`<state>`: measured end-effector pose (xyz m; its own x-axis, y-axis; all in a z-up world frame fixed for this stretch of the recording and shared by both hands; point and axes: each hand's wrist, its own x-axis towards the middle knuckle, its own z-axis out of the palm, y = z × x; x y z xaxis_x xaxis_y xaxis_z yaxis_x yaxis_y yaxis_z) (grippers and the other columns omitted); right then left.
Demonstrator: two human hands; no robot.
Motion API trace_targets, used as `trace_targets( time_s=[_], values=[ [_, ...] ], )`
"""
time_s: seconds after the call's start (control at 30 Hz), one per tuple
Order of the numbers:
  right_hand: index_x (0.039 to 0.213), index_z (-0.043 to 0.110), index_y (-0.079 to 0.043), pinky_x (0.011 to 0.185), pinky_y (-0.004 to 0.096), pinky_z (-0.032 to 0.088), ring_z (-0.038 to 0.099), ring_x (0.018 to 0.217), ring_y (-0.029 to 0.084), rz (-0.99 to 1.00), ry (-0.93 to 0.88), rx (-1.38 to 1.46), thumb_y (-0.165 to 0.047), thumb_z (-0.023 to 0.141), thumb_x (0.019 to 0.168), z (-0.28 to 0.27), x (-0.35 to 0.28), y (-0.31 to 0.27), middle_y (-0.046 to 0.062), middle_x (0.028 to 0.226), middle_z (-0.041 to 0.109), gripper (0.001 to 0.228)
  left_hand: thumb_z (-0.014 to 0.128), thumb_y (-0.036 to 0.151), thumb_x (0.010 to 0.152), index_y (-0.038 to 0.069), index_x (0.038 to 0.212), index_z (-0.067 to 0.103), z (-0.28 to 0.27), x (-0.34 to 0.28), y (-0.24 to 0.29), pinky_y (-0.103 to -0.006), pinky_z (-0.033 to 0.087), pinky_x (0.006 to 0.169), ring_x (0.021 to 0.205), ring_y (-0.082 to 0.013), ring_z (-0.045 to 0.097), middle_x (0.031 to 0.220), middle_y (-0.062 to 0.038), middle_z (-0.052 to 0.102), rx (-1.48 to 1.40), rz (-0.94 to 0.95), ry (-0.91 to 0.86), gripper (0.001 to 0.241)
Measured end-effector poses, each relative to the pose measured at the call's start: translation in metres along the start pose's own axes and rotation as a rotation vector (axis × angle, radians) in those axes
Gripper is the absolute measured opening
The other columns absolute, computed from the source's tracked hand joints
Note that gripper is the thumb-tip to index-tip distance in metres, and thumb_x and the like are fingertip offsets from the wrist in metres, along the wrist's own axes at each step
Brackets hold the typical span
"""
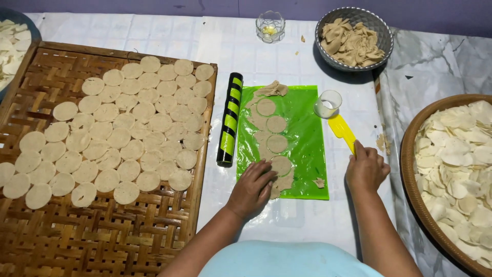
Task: Rolling out dough and cutting it into circular shapes for making crackers.
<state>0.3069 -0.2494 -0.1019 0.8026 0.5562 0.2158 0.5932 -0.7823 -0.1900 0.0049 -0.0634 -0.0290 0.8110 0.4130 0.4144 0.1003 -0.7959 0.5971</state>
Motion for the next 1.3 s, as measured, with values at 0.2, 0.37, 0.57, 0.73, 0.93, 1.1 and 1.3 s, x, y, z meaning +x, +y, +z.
trace_targets(
  time_s=[0.2, 0.37, 0.57, 0.73, 0.93, 1.1, 1.3],
  values=[
    [0.14, 0.069, -0.01, 0.081, 0.057, 0.057, 0.07, 0.098, 0.046, 0.066, -0.114, 0.174, 0.002, 0.062, 0.093, -0.064, -0.017, -0.033, 0.019, 0.121, 0.054, 0.048, 0.058, 0.013, 0.098, 0.015, 0.131, 0.066, -0.017, 0.002, 0.009, -0.054, 0.037, 0.116, 0.136, -0.0406, 0.051, 0.138, -0.017, 0.06, -0.075, -0.145, 0.033, 0.034],
    [0.134, 0.07, -0.029, 0.082, 0.046, 0.055, 0.071, 0.099, 0.034, -0.095, -0.253, 0.017, -0.015, 0.061, 0.095, -0.093, -0.034, -0.068, 0.009, 0.107, 0.065, 0.043, 0.056, 0.009, 0.098, 0.013, 0.132, 0.065, -0.022, -0.008, 0.016, -0.0534, 0.038, 0.116, 0.137, -0.0412, 0.049, 0.14, -0.017, 0.057, -0.124, -0.261, 0.049, 0.036],
    [0.124, 0.07, -0.047, 0.08, 0.034, 0.046, 0.065, 0.092, 0.018, -0.323, -0.299, -0.216, -0.022, 0.055, 0.095, -0.099, -0.021, -0.095, -0.009, 0.094, 0.068, 0.042, 0.056, 0.008, 0.098, 0.012, 0.133, 0.065, -0.025, -0.011, 0.025, -0.0542, 0.038, 0.116, 0.139, -0.0418, 0.047, 0.142, -0.018, 0.056, -0.156, -0.322, 0.041, 0.036],
    [0.115, 0.075, -0.047, 0.072, 0.031, 0.041, 0.062, 0.082, 0.015, -0.437, -0.111, -0.322, -0.019, 0.059, 0.089, -0.073, -0.019, -0.107, -0.009, 0.086, 0.065, 0.041, 0.055, 0.01, 0.099, 0.013, 0.134, 0.064, -0.029, -0.011, 0.028, -0.0531, 0.038, 0.117, 0.141, -0.04, 0.045, 0.144, -0.016, 0.054, -0.174, -0.369, 0.051, 0.036],
    [0.123, 0.074, -0.042, 0.074, 0.035, 0.044, 0.064, 0.085, 0.021, -0.342, -0.249, -0.079, -0.016, 0.056, 0.096, -0.052, -0.017, -0.109, -0.003, 0.091, 0.068, 0.042, 0.054, 0.008, 0.099, 0.01, 0.134, 0.063, -0.025, -0.006, 0.029, -0.0551, 0.038, 0.116, 0.14, -0.0425, 0.046, 0.145, -0.019, 0.053, -0.314, -0.473, 0.125, 0.036],
    [0.128, 0.074, -0.034, 0.092, 0.044, 0.052, 0.068, 0.106, 0.031, -0.113, -0.298, 0.453, -0.017, 0.064, 0.1, -0.066, -0.033, -0.108, 0.003, 0.105, 0.075, 0.035, 0.057, 0.011, 0.101, 0.004, 0.136, 0.062, -0.009, -0.001, 0.017, -0.0475, 0.049, 0.109, 0.131, -0.0367, 0.058, 0.136, -0.022, 0.061, -0.625, -0.641, 0.292, 0.036],
    [0.13, 0.074, -0.033, 0.098, 0.045, 0.052, 0.069, 0.111, 0.029, -0.184, -0.25, 0.679, -0.006, 0.065, 0.097, -0.08, -0.049, -0.115, 0.005, 0.106, 0.076, 0.043, 0.063, 0.032, 0.103, -0.006, 0.138, 0.057, 0.037, -0.004, -0.033, -0.0401, 0.057, 0.097, 0.113, -0.0307, 0.07, 0.129, -0.027, 0.066, -1.19, -1.04, 0.38, 0.052]
  ],
)
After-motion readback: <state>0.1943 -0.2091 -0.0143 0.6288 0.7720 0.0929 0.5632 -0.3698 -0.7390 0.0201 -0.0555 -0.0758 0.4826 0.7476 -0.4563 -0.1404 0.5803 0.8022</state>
